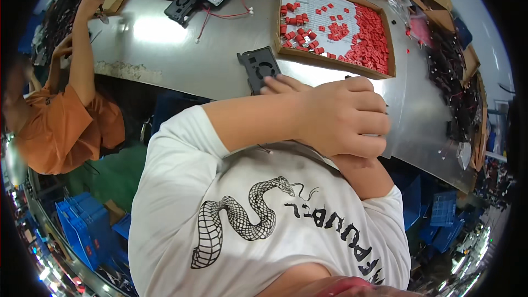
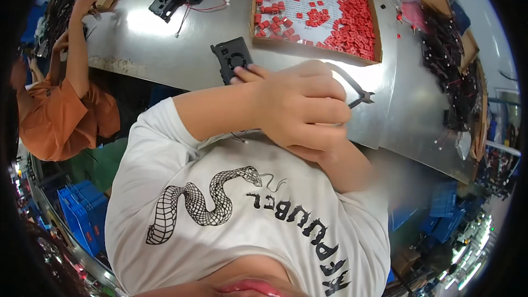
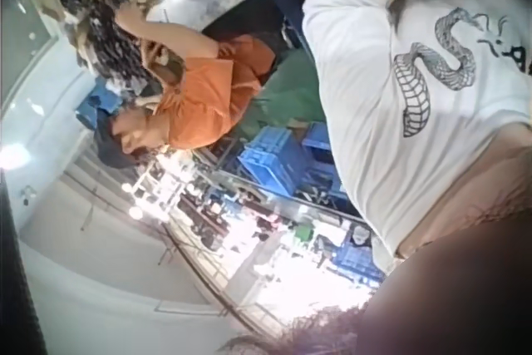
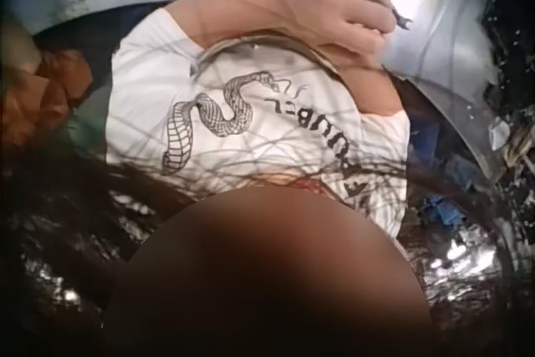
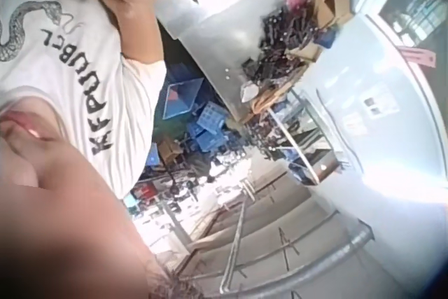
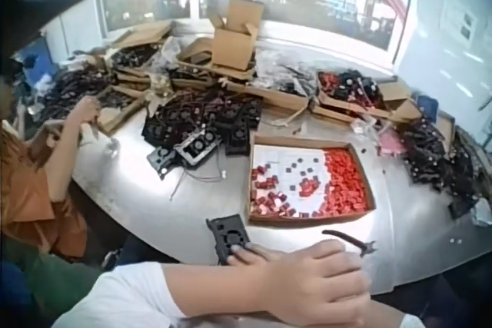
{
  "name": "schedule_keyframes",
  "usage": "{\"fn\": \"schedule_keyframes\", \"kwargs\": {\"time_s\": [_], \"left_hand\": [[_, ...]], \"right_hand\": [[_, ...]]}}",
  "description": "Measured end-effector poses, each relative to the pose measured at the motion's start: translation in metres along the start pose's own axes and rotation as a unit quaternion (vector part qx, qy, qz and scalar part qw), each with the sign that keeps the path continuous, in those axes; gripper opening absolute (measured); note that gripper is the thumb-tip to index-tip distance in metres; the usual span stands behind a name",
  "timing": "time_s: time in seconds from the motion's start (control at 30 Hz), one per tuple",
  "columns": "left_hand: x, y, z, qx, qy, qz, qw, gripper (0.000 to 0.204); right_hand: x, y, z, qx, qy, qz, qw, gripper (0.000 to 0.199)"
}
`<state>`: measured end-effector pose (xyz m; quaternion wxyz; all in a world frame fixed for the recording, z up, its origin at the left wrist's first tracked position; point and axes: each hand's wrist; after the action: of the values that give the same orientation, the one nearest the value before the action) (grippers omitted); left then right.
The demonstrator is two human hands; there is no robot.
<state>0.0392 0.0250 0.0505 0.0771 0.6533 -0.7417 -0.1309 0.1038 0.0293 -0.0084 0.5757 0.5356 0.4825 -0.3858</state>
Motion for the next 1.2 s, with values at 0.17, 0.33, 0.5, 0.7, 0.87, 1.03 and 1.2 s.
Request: {"fn": "schedule_keyframes", "kwargs": {"time_s": [0.17,0.33,0.5,0.7,0.87,1.03,1.2], "left_hand": [[0.019,0.040,0.012,-0.116,0.028,-0.045,0.992,0.035],[0.043,0.071,0.036,-0.280,0.250,-0.125,0.918,0.067],[0.046,0.063,0.051,-0.208,0.289,-0.219,0.908,0.098],[0.035,0.065,0.054,-0.296,0.261,-0.308,0.866,0.103],[0.026,0.078,0.060,-0.352,0.296,-0.263,0.848,0.107],[0.016,0.093,0.073,-0.394,0.328,-0.231,0.827,0.107],[0.009,0.100,0.087,-0.461,0.363,-0.218,0.780,0.100]], "right_hand": [[-0.008,-0.014,0.010,-0.043,0.106,0.080,0.990,0.043],[-0.005,0.011,0.073,-0.077,0.179,0.139,0.971,0.044],[-0.034,0.025,0.078,0.029,0.091,-0.028,0.995,0.029],[-0.053,0.044,0.083,0.131,-0.136,-0.330,0.925,0.019],[-0.044,0.051,0.079,0.129,-0.147,-0.324,0.926,0.019],[-0.030,0.069,0.062,0.066,-0.131,-0.221,0.964,0.022],[-0.036,0.119,-0.003,0.083,-0.112,0.077,0.987,0.031]]}}
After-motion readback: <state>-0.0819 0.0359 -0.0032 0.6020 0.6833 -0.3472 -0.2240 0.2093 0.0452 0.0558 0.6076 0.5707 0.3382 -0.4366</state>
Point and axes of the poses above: each hand's wrist, its own z-axis away from the middle knuckle, its own y-axis out of the back of the hand, x = y × z, and after that the axes turned 14 degrees about -z, right-handed
